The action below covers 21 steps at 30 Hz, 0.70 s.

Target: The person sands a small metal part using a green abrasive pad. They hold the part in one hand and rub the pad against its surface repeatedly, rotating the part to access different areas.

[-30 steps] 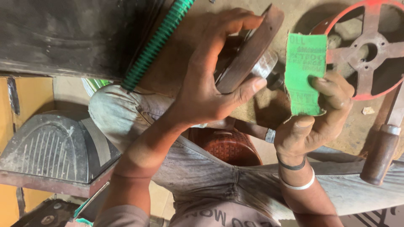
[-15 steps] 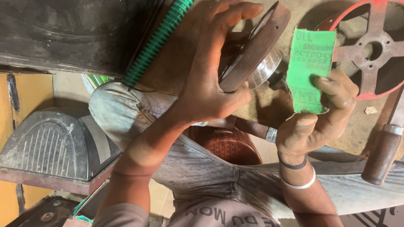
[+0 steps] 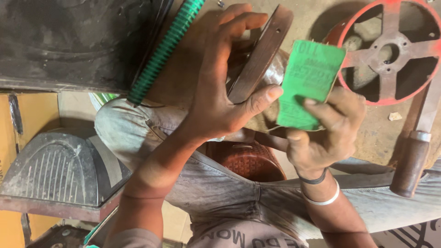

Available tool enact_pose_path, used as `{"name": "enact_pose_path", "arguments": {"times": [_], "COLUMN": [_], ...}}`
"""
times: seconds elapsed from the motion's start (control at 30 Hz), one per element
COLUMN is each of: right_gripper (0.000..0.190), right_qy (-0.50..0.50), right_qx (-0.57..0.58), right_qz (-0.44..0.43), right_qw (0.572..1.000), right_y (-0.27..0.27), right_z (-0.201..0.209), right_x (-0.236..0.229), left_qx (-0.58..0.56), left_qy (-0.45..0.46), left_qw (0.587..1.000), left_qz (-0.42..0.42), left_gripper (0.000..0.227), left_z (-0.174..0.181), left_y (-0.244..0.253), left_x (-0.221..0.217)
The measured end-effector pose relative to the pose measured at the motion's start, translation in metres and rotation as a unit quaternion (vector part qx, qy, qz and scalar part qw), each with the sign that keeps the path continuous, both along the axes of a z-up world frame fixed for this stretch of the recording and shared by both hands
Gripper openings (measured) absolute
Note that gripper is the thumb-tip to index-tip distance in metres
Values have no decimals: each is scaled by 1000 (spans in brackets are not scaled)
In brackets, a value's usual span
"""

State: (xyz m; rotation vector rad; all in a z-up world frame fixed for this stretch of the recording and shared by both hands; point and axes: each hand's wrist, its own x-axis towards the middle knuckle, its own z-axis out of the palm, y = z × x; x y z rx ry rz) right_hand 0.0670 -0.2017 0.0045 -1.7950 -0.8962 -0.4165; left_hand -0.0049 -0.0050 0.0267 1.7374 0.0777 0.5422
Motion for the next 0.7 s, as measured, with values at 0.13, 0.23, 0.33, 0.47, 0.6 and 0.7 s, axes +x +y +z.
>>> {"name": "enact_pose_path", "arguments": {"times": [0.13,0.23,0.33,0.47,0.6,0.7], "right_gripper": [51,57,57,53,45,33], "right_qy": [-73,-87,-86,-62,93,122], "right_qx": [-42,-96,-90,-51,30,37], "right_qz": [39,70,130,107,18,50], "right_qw": [996,989,984,991,995,991], "right_y": [-2,-2,-2,1,-2,-4], "right_z": [2,8,13,15,17,16], "right_x": [4,6,16,15,9,9], "left_qx": [21,56,113,260,79,24], "left_qy": [9,23,2,-6,2,13], "left_qw": [1000,998,992,963,995,999], "left_qz": [18,29,57,70,62,31], "left_gripper": [73,73,69,65,65,65], "left_z": [2,8,16,21,11,0], "left_y": [-2,-2,-3,-7,-13,2], "left_x": [1,3,14,14,6,2]}}
